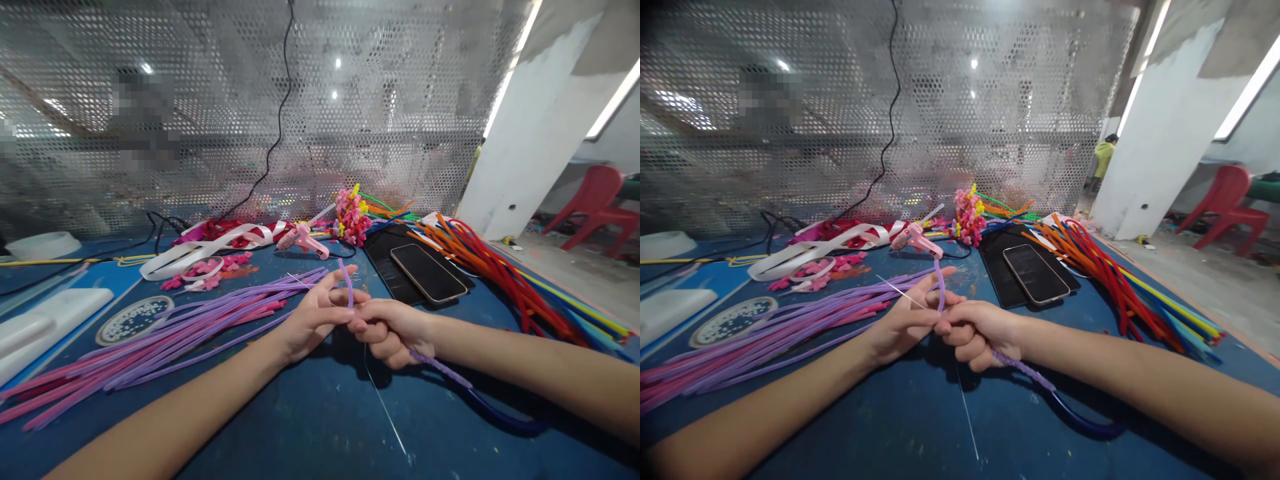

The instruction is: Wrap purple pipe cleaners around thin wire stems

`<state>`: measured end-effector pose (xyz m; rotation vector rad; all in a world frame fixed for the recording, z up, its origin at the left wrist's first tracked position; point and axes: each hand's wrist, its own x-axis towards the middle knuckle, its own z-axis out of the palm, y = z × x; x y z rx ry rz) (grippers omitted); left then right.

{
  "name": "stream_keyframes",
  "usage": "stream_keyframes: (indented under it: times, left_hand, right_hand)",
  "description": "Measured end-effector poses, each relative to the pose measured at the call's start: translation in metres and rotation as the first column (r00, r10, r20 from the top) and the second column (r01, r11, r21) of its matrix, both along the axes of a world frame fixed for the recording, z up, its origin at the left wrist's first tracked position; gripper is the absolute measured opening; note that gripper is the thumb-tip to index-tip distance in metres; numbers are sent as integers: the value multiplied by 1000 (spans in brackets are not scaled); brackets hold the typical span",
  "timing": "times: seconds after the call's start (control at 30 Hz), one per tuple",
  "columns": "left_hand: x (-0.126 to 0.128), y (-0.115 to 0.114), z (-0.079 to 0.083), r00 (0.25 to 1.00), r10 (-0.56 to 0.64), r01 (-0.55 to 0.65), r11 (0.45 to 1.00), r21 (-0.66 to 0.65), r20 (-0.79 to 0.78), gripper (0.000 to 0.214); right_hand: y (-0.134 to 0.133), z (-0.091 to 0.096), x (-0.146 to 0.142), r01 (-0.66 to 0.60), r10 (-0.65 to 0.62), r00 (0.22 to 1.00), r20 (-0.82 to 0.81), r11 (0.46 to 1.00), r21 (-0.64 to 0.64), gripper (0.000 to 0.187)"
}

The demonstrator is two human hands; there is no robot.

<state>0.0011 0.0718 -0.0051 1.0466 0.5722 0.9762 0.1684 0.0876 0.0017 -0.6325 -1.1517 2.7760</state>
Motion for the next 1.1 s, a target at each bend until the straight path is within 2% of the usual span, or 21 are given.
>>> stream_keyframes:
  times: [0.13,0.23,0.33,0.4,0.43,0.47,0.5,0.53,0.6,0.63,0.67,0.7,0.73,0.8,0.83,0.87,0.9,0.97,1.1]
  left_hand:
    - [-2,-2,-2,997,-77,76,996,42,8,58]
    - [-2,-2,-3,995,-79,82,994,65,-56,39]
    - [-2,-2,-4,996,-1,7,997,72,-85,32]
    - [0,-2,-4,991,108,-102,992,78,-79,34]
    - [2,-2,-4,984,163,-156,984,81,-77,35]
    - [3,-2,-4,974,211,-205,975,84,-76,36]
    - [5,-2,-5,965,252,-245,966,83,-78,36]
    - [7,-2,-5,954,289,-283,956,80,-81,37]
    - [10,-2,-6,932,353,-347,935,73,-84,38]
    - [11,-2,-6,927,365,-360,931,69,-84,38]
    - [11,-1,-7,930,358,-354,933,64,-84,36]
    - [10,-1,-7,939,335,-331,942,55,-80,34]
    - [8,0,-7,950,304,-301,953,45,-72,32]
    - [5,2,-6,967,250,-250,968,17,-51,29]
    - [3,2,-6,971,237,-237,971,-1,-41,28]
    - [1,3,-6,974,225,-226,974,-14,-32,27]
    - [0,3,-6,978,206,-206,978,-21,-24,26]
    - [-2,3,-7,989,150,-150,989,-17,-11,23]
    - [-6,5,-7,998,51,-48,998,48,-48,28]
  right_hand:
    - [5,-3,6,-220,212,974,-85,971,-97,20]
    - [3,-3,7,-277,269,958,-96,957,-82,19]
    - [-2,-1,5,-168,170,983,-67,985,28,20]
    - [-5,-1,3,9,-4,1000,-31,988,152,21]
    - [-7,-2,1,110,-110,994,-13,964,241,21]
    - [-9,-3,-1,206,-220,975,-1,913,353,21]
    - [-10,-4,-2,284,-325,946,3,828,484,22]
    - [-12,-6,-4,331,-417,909,-3,716,615,21]
    - [-14,-8,-6,341,-541,840,-30,484,806,19]
    - [-15,-8,-7,330,-569,822,-35,425,843,18]
    - [-16,-8,-7,332,-577,816,-28,429,840,18]
    - [-16,-8,-8,352,-567,824,-14,492,797,18]
    - [-15,-6,-8,380,-539,842,-2,591,711,19]
    - [-11,-4,-7,401,-441,897,-17,800,446,20]
    - [-8,-3,-6,369,-374,926,-43,880,300,20]
    - [-5,-2,-4,313,-303,949,-81,935,168,19]
    - [-1,-2,-2,235,-228,967,-116,970,53,19]
    - [5,-3,1,115,-132,975,-177,988,-105,19]
    - [9,-4,6,33,-87,968,-236,974,-223,21]
